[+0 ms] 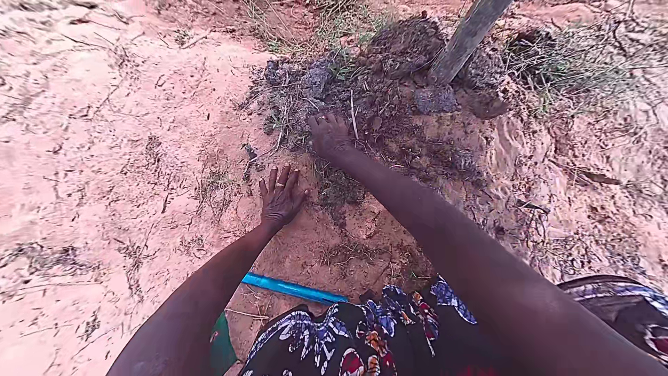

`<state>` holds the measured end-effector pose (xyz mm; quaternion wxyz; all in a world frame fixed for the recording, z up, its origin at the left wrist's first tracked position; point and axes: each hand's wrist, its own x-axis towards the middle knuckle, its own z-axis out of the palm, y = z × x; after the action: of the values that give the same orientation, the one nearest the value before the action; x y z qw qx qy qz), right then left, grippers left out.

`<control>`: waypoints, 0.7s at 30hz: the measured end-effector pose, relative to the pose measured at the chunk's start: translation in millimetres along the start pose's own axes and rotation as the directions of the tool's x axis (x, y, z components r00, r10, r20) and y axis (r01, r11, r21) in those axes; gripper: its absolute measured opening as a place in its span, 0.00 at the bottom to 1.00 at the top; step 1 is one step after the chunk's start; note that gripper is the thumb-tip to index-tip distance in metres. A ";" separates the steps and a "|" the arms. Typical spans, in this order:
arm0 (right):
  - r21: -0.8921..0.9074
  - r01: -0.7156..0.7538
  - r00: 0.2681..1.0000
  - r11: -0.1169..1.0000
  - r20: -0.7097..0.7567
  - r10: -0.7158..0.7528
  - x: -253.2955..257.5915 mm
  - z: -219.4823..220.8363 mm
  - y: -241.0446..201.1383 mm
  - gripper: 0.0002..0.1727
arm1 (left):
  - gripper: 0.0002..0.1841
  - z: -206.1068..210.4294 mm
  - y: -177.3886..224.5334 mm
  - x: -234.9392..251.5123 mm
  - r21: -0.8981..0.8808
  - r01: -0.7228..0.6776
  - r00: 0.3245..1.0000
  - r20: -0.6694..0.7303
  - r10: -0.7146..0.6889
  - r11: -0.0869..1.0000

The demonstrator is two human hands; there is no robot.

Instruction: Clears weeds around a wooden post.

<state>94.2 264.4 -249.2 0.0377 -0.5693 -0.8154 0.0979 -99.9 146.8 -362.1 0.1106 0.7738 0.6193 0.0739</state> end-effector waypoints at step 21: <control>0.413 -0.514 0.712 0.752 -0.283 0.642 -123.9 -124.5 252.1 0.38 | 0.41 1.6 -4.8 -0.4 -0.005 -0.038 0.997 -0.064 0.038 0.999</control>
<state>391.2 246.8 -172.3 0.2609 -0.7924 -0.5407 0.1080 -104.0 147.2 -364.8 0.0916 0.7823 0.6074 0.1028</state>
